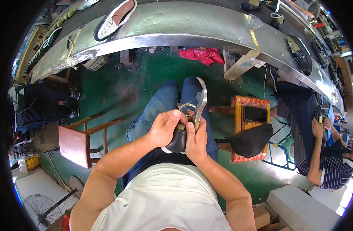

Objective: The worker is lasting shoes by using pliers and a hammer to pull and secure the shoe upper onto the last.

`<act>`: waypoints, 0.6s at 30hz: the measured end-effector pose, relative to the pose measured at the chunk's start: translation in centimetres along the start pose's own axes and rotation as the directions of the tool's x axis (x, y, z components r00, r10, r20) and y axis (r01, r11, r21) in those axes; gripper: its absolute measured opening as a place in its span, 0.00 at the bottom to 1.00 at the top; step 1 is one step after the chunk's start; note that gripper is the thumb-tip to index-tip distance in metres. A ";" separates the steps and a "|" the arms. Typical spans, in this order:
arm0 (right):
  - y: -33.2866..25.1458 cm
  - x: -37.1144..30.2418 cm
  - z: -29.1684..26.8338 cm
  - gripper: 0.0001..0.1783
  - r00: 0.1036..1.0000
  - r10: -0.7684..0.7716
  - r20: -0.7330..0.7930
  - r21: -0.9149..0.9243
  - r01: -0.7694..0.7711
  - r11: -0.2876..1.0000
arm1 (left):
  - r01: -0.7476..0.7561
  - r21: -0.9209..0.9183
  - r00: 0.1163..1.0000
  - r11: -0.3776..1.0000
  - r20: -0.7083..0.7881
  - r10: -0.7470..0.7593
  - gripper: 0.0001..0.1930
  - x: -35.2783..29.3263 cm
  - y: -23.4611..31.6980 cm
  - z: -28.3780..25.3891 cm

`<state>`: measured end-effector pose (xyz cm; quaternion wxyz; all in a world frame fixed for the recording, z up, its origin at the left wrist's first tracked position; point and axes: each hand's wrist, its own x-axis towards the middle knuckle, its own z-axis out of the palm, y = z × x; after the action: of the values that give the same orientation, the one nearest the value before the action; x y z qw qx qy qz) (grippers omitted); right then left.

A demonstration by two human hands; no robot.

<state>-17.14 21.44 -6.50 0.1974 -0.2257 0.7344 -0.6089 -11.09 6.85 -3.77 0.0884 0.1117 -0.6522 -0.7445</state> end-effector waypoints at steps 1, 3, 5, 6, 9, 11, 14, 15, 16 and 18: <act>0.5 0.4 0.1 0.25 1.000 -0.011 0.001 0.004 0.011 1.000 | -0.009 0.007 1.000 1.000 -0.002 0.009 0.25 0.1 -0.1 0.0; 1.1 1.5 -0.2 0.25 0.999 0.053 -0.013 0.062 -0.052 0.997 | -0.199 -0.109 0.975 0.974 -0.119 0.186 0.26 0.4 -1.3 -0.3; 1.9 2.2 -0.6 0.26 0.993 0.115 0.023 0.178 -0.117 0.977 | -0.361 0.034 0.932 0.932 -0.014 0.362 0.34 0.0 -3.5 -3.0; 2.5 2.3 -0.9 0.27 0.991 0.131 0.001 0.181 -0.129 0.975 | -0.348 0.145 0.936 0.926 0.111 0.334 0.36 -1.0 -3.5 -4.2; 2.6 2.7 -1.1 0.28 0.986 0.165 -0.019 0.179 -0.159 0.971 | -0.323 0.609 0.945 0.724 0.250 0.211 0.54 -4.8 -6.2 -4.3; 1.4 2.7 -1.2 0.29 0.972 0.233 0.016 0.040 -0.234 0.971 | -0.308 0.692 0.947 0.653 0.158 0.279 0.55 -3.6 -7.4 -3.7; 2.3 4.6 -2.5 0.33 0.970 0.241 0.019 0.206 -0.240 0.949 | -0.243 0.529 0.970 0.813 0.115 0.215 0.44 -2.2 -4.5 -2.9; 3.1 4.9 -2.6 0.34 0.968 0.250 0.033 0.300 -0.248 0.921 | -0.242 0.535 0.970 0.809 0.108 0.219 0.44 -2.1 -4.7 -2.7; 1.1 4.4 -2.7 0.34 0.940 0.334 0.077 0.319 -0.340 0.885 | -0.137 0.496 0.989 0.858 0.016 0.149 0.39 -2.4 -5.4 -2.8; 4.0 3.3 -3.3 0.31 0.945 0.300 0.130 0.058 -0.309 0.949 | 0.016 0.453 0.986 0.892 -0.153 0.060 0.27 -2.5 -6.8 -2.2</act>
<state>-22.06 22.89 -9.85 0.3414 -0.1379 0.7230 -0.5845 -7.98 6.37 -10.67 0.1216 0.1821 -0.7992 -0.5597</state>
